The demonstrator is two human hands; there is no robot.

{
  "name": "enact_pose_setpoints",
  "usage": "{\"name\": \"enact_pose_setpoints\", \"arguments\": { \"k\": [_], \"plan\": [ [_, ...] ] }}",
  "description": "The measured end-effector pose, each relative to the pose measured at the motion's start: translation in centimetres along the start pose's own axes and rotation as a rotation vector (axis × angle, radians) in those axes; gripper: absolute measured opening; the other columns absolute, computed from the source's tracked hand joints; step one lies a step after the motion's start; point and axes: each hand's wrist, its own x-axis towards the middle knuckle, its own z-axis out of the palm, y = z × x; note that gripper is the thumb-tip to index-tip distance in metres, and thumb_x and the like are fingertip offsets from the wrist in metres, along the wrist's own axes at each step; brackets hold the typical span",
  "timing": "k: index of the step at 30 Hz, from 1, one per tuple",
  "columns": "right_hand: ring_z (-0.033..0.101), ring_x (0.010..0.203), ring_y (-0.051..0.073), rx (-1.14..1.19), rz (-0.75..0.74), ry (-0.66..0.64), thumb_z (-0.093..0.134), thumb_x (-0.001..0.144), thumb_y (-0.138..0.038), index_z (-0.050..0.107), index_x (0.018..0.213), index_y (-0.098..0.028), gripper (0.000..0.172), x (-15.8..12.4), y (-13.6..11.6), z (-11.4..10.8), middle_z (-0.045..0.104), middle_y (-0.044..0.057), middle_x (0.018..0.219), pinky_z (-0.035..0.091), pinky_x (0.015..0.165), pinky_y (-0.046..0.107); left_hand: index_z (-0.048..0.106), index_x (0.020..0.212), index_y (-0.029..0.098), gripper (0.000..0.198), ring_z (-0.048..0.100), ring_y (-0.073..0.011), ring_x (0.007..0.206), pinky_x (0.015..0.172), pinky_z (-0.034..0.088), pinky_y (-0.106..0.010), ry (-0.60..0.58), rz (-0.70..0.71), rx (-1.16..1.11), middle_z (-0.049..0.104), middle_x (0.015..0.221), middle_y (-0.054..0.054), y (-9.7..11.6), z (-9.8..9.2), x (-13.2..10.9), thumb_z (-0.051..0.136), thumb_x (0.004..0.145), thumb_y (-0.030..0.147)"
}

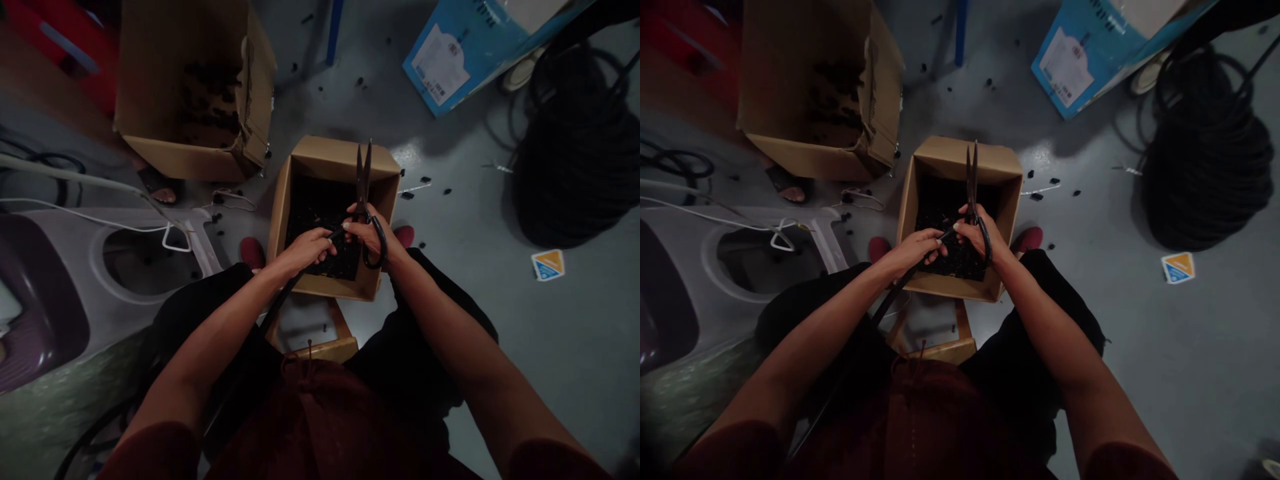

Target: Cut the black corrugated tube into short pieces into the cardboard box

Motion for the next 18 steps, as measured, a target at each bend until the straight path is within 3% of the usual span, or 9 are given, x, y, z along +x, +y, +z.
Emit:
{"name": "enact_pose_setpoints", "arguments": {
  "k": [6, 9, 13, 15, 18],
  "plan": [
    [0.054, 0.060, 0.011, -0.066, -0.120, 0.055, 0.064, 0.070, -0.035, 0.042, 0.102, -0.025, 0.040, 0.5, -0.3, -0.8, 0.056, -0.003, 0.081, 0.050, 0.062, 0.029, 0.056, 0.101, 0.014, 0.019, 0.047, -0.0046, 0.052, 0.049, 0.038, -0.019, -0.064, -0.005, -0.103, 0.061, 0.079, -0.002, 0.3, -0.1, -0.5, 0.047, 0.085, 0.017],
    [0.054, 0.061, 0.011, -0.107, -0.185, 0.060, 0.061, 0.070, -0.030, 0.042, 0.102, -0.024, 0.038, 0.5, -0.5, -0.6, 0.055, -0.003, 0.080, 0.050, 0.063, 0.029, 0.057, 0.095, 0.014, 0.013, 0.042, -0.0034, 0.049, 0.045, 0.033, -0.017, -0.068, 0.000, -0.134, 0.056, 0.074, 0.001, 0.2, 0.0, -0.5, 0.050, 0.084, 0.018],
    [0.057, 0.065, 0.013, -0.111, -0.164, 0.074, 0.061, 0.072, -0.031, 0.041, 0.105, -0.025, 0.039, 0.3, -0.9, -0.3, 0.057, -0.001, 0.084, 0.052, 0.066, 0.031, 0.057, 0.089, 0.014, 0.014, 0.035, -0.0026, 0.045, 0.040, 0.023, -0.016, -0.054, -0.009, -0.162, 0.046, 0.064, 0.004, 0.2, -0.1, -0.3, 0.053, 0.086, 0.028],
    [0.060, 0.068, 0.014, -0.115, -0.160, 0.072, 0.061, 0.074, -0.034, 0.041, 0.106, -0.025, 0.039, 0.3, -1.0, -0.3, 0.058, 0.000, 0.087, 0.053, 0.068, 0.032, 0.058, 0.097, 0.015, 0.019, 0.033, -0.0026, 0.044, 0.040, 0.021, -0.016, -0.018, 0.013, -0.157, 0.044, 0.063, 0.005, 0.3, -0.4, -0.2, 0.053, 0.086, 0.030],
    [0.062, 0.071, 0.015, -0.135, -0.163, 0.047, 0.059, 0.079, -0.043, 0.041, 0.107, -0.023, 0.038, 0.2, -0.7, -0.4, 0.059, 0.002, 0.088, 0.054, 0.069, 0.033, 0.058, 0.108, 0.016, 0.026, 0.034, -0.0032, 0.046, 0.042, 0.023, -0.017, 0.131, 0.111, -0.091, 0.044, 0.063, 0.005, 0.7, -1.3, 0.0, 0.050, 0.088, 0.031]
  ]
}}
